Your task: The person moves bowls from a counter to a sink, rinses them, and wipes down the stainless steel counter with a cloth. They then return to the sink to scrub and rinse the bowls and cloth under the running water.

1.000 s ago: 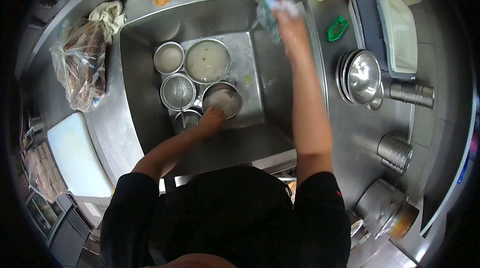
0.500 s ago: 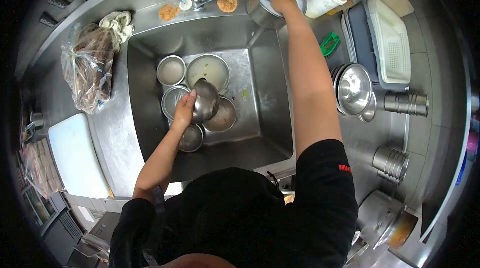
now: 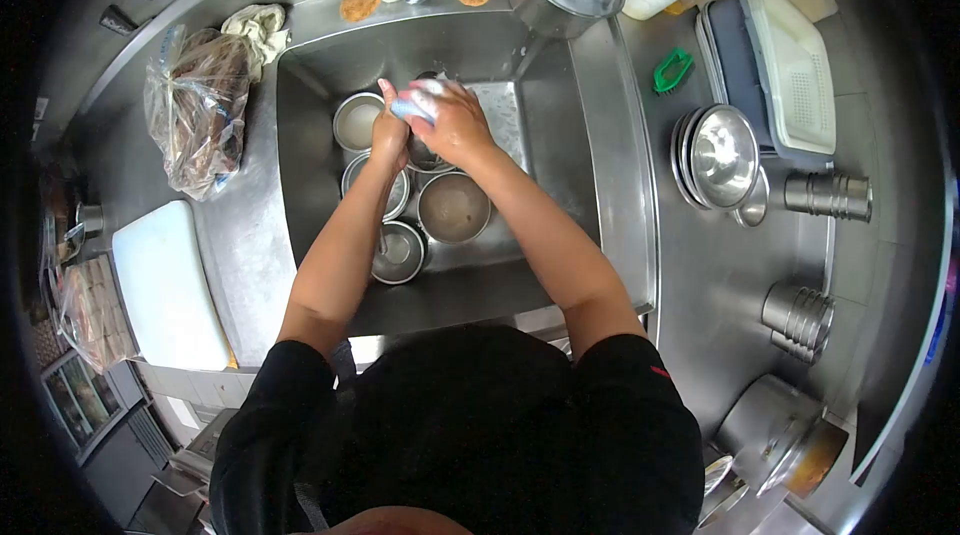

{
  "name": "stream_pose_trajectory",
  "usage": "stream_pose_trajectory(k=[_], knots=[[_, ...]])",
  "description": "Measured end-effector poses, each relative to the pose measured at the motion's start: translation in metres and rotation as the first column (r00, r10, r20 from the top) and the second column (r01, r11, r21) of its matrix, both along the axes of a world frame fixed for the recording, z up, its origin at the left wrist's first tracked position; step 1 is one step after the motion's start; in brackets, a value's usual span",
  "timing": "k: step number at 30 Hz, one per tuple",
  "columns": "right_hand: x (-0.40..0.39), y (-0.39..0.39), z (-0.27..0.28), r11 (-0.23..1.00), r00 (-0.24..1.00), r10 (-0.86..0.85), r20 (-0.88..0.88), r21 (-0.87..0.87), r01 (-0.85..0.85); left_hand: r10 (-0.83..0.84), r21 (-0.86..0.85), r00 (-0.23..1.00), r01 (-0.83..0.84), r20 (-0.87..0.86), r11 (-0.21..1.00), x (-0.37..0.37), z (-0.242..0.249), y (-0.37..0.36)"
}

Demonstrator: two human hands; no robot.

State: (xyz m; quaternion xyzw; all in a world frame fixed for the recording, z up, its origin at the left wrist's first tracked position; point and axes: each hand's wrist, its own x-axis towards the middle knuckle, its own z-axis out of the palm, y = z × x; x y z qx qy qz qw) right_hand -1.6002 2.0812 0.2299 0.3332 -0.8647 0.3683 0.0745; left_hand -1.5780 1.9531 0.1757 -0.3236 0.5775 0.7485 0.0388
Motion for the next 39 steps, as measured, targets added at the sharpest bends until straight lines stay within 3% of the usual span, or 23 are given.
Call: stream_pose_trajectory(k=[1,3,4,5,7,8,10,11,13,14,15,17,19,21,24,25,27,29,31,33,35,37,39], knots=[[-0.003,-0.003,-0.005,0.998,0.992,0.000,-0.122,0.065,0.008,-0.055,0.001,0.995,0.056,0.088,0.998,0.005,0.005,-0.004],[-0.019,-0.004,-0.005,0.973,0.895,-0.210,0.393,-0.004,0.230,-0.057,-0.124,0.996,0.065,0.070,0.990,0.027,0.018,-0.001],[-0.032,0.001,0.001,0.929,0.678,-0.260,0.688,-0.014,0.370,-0.109,-0.139,0.987,0.093,-0.115,0.986,0.039,0.024,0.001],[-0.046,0.010,-0.018,0.902,0.526,-0.172,0.833,-0.081,0.424,-0.156,-0.155,0.941,0.113,-0.302,0.981,0.047,0.031,0.004],[-0.024,0.011,-0.020,0.599,0.046,0.360,0.932,-0.269,0.755,-0.060,0.062,0.933,0.087,-0.355,0.994,0.057,0.050,0.008],[-0.011,0.005,-0.029,0.602,0.048,0.358,0.932,-0.270,0.751,-0.051,0.032,0.910,0.070,-0.412,0.997,0.058,0.059,0.009],[0.011,-0.013,-0.056,0.289,0.106,0.699,0.707,-0.415,0.863,-0.117,-0.233,0.892,0.014,-0.436,0.972,0.052,0.057,0.001],[0.014,-0.017,-0.058,0.291,0.100,0.699,0.708,-0.410,0.864,-0.115,-0.234,0.895,0.012,-0.431,0.972,0.048,0.048,-0.004],[0.009,-0.026,-0.059,0.521,0.086,0.276,0.957,-0.224,0.824,-0.161,-0.192,0.926,0.099,-0.341,0.976,0.034,0.027,-0.015],[0.001,-0.026,-0.057,0.517,0.089,0.282,0.955,-0.229,0.825,-0.175,-0.245,0.929,0.096,-0.326,0.965,0.030,0.014,-0.017],[-0.010,-0.023,-0.053,0.634,0.334,0.029,0.942,-0.276,0.723,-0.180,-0.249,0.929,0.099,-0.323,0.963,0.029,0.018,-0.018],[-0.023,-0.018,-0.043,0.845,0.764,-0.339,0.549,-0.181,0.504,-0.046,0.109,0.954,0.081,-0.295,0.991,0.029,0.031,-0.016],[-0.015,-0.031,-0.007,0.916,0.829,-0.365,0.424,0.004,0.401,0.025,0.186,0.959,0.030,-0.284,0.982,0.023,0.044,-0.011],[0.009,-0.041,0.001,0.977,0.981,-0.196,-0.001,-0.086,0.195,0.328,0.428,0.906,-0.193,-0.268,0.883,0.003,0.021,-0.009],[0.029,-0.029,-0.010,0.988,0.972,-0.119,-0.200,-0.119,0.097,0.438,0.740,0.883,-0.179,-0.170,0.648,-0.001,0.005,-0.026],[0.017,-0.025,-0.028,0.931,0.987,-0.158,-0.040,-0.338,0.136,0.469,0.740,0.877,-0.249,-0.101,0.625,0.004,0.020,-0.025],[-0.003,-0.014,-0.027,0.866,0.950,-0.212,0.231,-0.405,0.292,0.497,0.725,0.862,-0.279,-0.100,0.630,0.014,0.043,-0.017],[0.004,-0.020,-0.017,0.912,0.957,-0.256,0.134,-0.294,0.286,0.517,0.711,0.850,-0.304,-0.097,0.633,0.013,0.040,-0.017],[0.032,-0.032,0.002,0.982,0.927,-0.190,-0.324,-0.066,0.178,0.564,0.709,0.815,-0.320,-0.132,0.629,0.000,0.017,-0.026],[0.027,-0.029,-0.017,0.972,0.909,-0.230,-0.348,-0.128,0.197,0.541,0.730,0.828,-0.278,-0.147,0.624,0.003,0.022,-0.031],[0.001,-0.019,-0.060,0.739,0.869,-0.292,0.400,-0.483,0.470,0.359,0.749,0.903,-0.069,-0.234,0.659,0.017,0.021,-0.040],[-0.017,0.003,-0.021,0.822,0.654,-0.229,0.721,-0.217,0.527,0.261,0.741,0.933,0.010,-0.249,0.671,0.028,0.025,-0.052],[-0.029,0.003,-0.014,0.826,0.593,0.033,0.805,-0.355,0.437,-0.029,0.629,0.961,0.202,-0.274,0.751,0.030,0.026,-0.063]])
